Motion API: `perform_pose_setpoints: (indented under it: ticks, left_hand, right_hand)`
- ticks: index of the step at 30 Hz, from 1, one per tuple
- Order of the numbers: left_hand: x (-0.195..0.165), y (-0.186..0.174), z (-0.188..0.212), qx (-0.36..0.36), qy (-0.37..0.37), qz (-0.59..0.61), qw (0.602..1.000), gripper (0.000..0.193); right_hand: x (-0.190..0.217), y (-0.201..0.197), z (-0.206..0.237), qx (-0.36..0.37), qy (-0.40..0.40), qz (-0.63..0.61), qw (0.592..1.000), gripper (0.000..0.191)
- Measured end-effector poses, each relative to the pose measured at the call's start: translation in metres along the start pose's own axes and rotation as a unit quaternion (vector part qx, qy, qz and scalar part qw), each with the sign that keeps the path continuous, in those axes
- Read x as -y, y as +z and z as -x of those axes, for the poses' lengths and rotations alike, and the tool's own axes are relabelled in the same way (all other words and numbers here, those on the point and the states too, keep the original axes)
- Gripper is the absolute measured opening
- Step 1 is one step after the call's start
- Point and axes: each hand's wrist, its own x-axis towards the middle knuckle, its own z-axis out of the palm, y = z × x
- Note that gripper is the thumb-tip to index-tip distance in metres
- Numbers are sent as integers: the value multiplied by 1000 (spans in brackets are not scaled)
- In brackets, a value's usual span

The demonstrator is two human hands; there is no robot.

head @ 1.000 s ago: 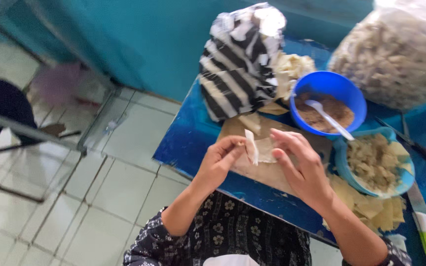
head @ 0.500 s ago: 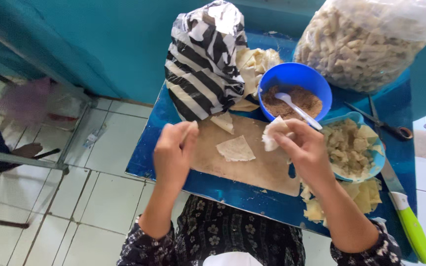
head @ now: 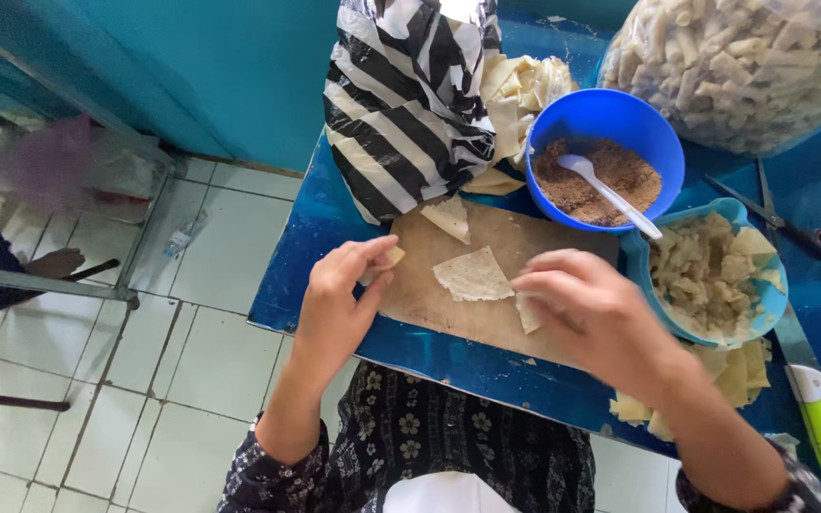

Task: The person folds triangular pastry wrappers into cones, spoons brown filling from a blue bowl into each wrapper, and pinches the edges closed, setting the filled pieces aside while taking new wrappers one at a time from the pile on the table.

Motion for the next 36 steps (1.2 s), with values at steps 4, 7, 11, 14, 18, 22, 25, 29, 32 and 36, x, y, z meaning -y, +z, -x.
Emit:
perform_pose_setpoints:
  ticks: [4, 7, 11, 14, 18, 22, 25, 29, 32, 36]
  left_hand:
    - [-18, 3, 1, -26, 11, -24, 999, 31]
    - [-32, 6, 3, -58, 21, -30, 998, 34]
    - [-44, 20, 1, 12, 76, 98, 992, 50]
    - [-43, 37, -6, 124, -59, 259, 956, 16]
    - [-39, 49, -5, 142, -182, 503, 833, 18]
    - [-43, 46, -4, 136, -188, 354, 906, 11]
    - [-51, 45, -12, 159, -170, 251, 940, 13]
    - [-60, 48, -20, 236, -87, 233, 939, 14]
    - [-53, 58, -34, 304, 60, 197, 930, 14]
    - [-38, 89, -70, 283, 138, -19, 949, 15]
  right_hand:
    - [-6, 37, -24, 46, -75, 78, 993, 23]
    - [-14, 39, -24, 20, -51, 23, 998, 14]
    - [-22, 33, -12, 46, 144, -373, 916, 14]
    - [-21, 32, -6, 37, 203, -500, 841, 12]
    - [-13, 21, 15, -5, 186, -247, 951, 17]
    - [-4, 22, 29, -42, 43, 123, 991, 18]
    - [-2, 29, 32, -27, 50, 188, 981, 13]
    - [-9, 22, 44, -173, 64, 67, 981, 11]
    - [-10, 6, 72, -232, 213, -73, 946, 10]
    - [-12, 4, 100, -293, 260, -245, 887, 11]
